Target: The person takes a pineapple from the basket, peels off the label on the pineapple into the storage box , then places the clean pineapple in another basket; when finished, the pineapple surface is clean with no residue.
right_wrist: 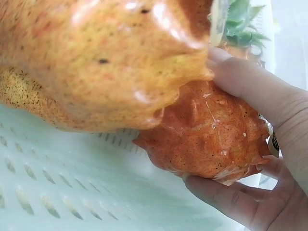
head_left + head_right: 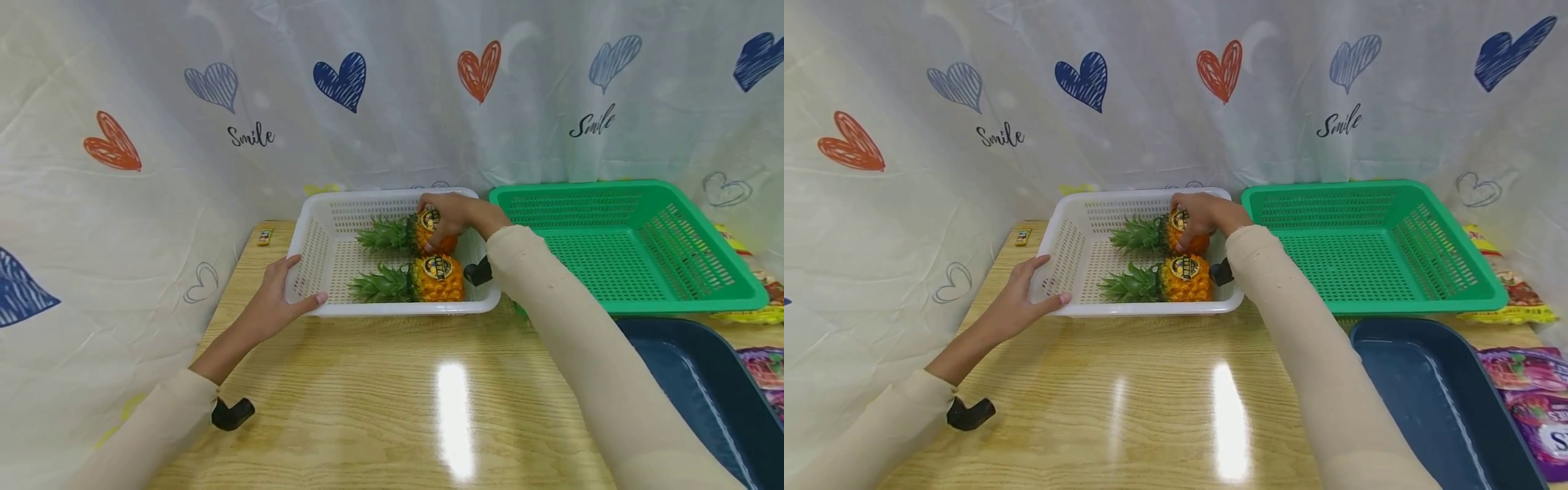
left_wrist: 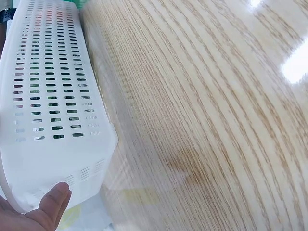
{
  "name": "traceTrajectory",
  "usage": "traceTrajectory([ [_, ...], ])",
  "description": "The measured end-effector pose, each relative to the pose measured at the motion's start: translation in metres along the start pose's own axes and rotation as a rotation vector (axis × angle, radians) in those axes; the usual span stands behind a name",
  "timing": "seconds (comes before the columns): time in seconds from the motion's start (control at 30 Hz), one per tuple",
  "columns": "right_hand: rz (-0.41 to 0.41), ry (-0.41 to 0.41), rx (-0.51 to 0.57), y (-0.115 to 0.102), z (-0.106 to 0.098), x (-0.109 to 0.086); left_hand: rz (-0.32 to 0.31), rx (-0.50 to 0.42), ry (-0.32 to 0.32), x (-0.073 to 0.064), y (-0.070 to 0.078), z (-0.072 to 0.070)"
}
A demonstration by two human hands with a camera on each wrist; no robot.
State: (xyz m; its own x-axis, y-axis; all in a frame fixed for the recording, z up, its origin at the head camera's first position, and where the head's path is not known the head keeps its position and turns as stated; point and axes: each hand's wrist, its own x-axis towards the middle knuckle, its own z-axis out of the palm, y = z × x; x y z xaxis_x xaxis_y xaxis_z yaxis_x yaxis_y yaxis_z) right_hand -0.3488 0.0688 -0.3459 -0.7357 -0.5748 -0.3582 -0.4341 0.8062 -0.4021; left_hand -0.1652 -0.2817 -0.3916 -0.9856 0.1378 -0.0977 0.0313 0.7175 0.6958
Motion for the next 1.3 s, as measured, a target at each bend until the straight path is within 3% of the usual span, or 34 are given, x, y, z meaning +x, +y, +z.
traceTrajectory([
  [0.53, -0.008, -0.011, 0.027, 0.0001, 0.0031, 0.0011, -0.003, -0.004, -0.003, 0.0037, -0.0031, -0.0001],
  [0.97, 0.069, -0.074, 0.029, -0.0058, 0.0056, 0.0047, 0.006, -0.001, -0.002, 0.0032, -0.0045, 0.0012],
  [1.3, 0.057, -0.098, -0.042, -0.0071, 0.007, 0.0092, 0.003, -0.009, -0.004, 0.0013, -0.0021, -0.0002],
])
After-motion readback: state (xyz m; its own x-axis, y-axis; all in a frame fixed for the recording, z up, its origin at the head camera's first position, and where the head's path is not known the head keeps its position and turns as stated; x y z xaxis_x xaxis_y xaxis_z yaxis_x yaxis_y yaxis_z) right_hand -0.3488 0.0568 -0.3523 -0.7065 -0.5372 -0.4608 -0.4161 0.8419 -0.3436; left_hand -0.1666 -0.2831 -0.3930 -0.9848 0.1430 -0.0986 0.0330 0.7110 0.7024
